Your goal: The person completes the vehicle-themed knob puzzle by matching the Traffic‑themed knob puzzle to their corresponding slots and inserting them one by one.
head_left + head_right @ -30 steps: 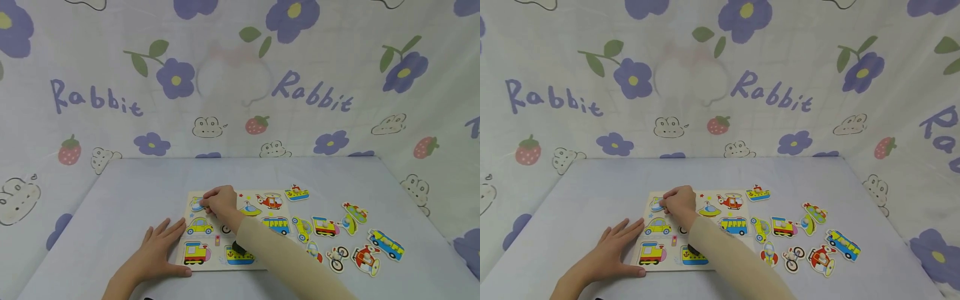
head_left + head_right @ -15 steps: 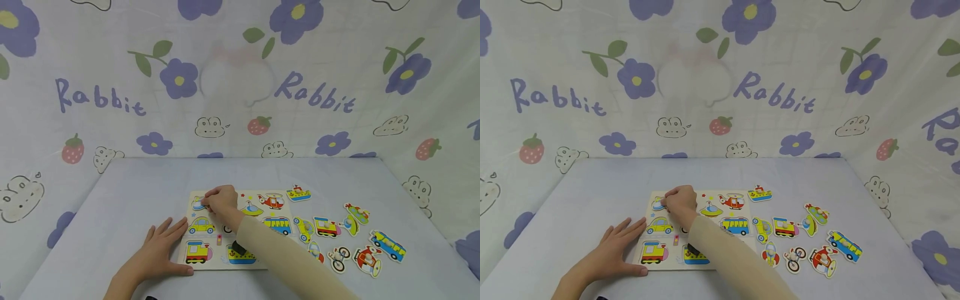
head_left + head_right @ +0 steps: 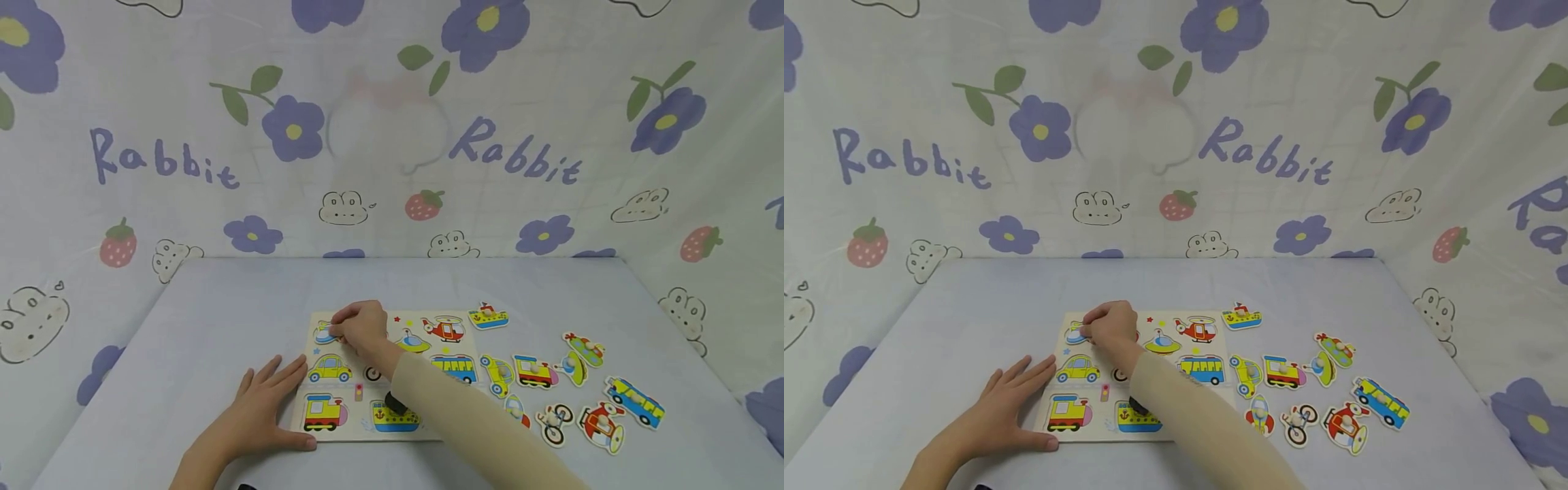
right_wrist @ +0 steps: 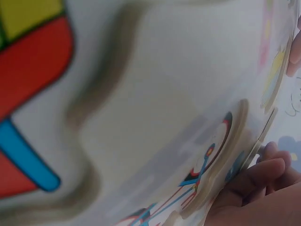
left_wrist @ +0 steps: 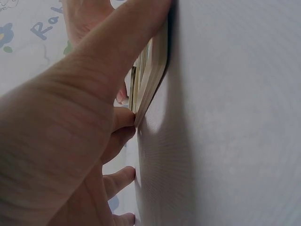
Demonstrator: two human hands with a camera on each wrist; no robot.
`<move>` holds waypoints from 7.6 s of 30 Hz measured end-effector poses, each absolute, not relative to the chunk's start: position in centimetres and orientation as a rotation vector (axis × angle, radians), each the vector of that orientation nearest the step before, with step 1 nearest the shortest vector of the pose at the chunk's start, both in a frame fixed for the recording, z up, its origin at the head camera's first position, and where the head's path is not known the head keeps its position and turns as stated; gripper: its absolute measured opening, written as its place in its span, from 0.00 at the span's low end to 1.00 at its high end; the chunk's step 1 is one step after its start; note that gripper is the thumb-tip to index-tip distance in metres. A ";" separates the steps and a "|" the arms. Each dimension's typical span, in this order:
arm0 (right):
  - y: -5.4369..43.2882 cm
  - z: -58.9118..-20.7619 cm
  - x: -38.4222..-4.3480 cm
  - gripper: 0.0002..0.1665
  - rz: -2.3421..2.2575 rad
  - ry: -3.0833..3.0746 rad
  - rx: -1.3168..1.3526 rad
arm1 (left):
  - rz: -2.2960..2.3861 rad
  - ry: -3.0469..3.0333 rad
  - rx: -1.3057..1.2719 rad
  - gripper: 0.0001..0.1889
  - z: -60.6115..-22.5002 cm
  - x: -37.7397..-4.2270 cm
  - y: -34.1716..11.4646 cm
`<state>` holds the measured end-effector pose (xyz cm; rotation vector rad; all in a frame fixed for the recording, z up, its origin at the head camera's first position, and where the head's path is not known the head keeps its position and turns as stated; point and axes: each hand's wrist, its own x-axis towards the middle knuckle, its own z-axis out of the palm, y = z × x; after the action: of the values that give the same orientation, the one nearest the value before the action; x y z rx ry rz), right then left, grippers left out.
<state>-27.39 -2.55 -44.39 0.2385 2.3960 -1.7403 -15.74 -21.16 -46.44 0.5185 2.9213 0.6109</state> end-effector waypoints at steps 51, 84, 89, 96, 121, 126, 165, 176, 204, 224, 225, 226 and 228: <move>-2.1 -45.7 -29.4 0.04 -1.663 2.385 0.131 | 0.613 2.910 0.519 0.65 -46.1 -15.7 -21.2; 8.1 -42.1 -24.9 0.10 -1.995 2.335 -0.217 | 0.574 2.913 0.473 0.66 -46.2 -15.7 -20.8; 11.0 -42.7 -24.4 0.11 -2.053 2.349 -0.098 | 0.593 2.916 0.492 0.66 -46.5 -15.7 -20.7; 14.7 -42.9 -23.9 0.16 -2.054 2.387 0.070 | 0.583 2.900 0.478 0.66 -46.6 -15.7 -20.6; 25.0 -40.1 -19.8 0.27 -1.850 2.569 0.106 | 0.610 2.937 0.519 0.66 -46.5 -15.4 -20.8; 25.8 -40.9 -17.9 0.29 -1.807 2.500 0.205 | 0.622 2.928 0.528 0.65 -46.6 -15.2 -20.7; 27.5 -44.9 -15.2 0.23 -1.558 2.349 0.183 | 0.586 2.918 0.497 0.66 -46.4 -15.7 -20.7; 27.6 -45.6 -15.9 0.23 -1.418 2.441 0.078 | 0.587 2.923 0.479 0.67 -46.8 -15.5 -20.7; 26.4 -45.1 -15.7 0.21 -1.281 2.608 0.108 | 0.560 2.894 0.399 0.66 -46.9 -15.8 -20.5; 26.3 -44.7 -15.8 0.20 -1.298 2.649 0.196 | 0.577 2.900 0.409 0.65 -46.5 -15.5 -20.5; 26.3 -44.6 -15.9 0.20 -1.307 2.653 0.188 | 0.580 2.902 0.409 0.65 -46.5 -15.5 -20.5; 26.3 -44.6 -16.0 0.20 -1.318 2.653 0.184 | 0.583 2.902 0.408 0.65 -46.5 -15.5 -20.5; 26.2 -44.6 -16.2 0.20 -1.333 2.660 0.142 | 0.594 2.901 0.411 0.65 -46.5 -15.5 -20.5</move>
<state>-16.22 26.23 -44.56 0.1423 2.6598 -1.3328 -15.50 -20.50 -46.47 0.4114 2.9009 0.5941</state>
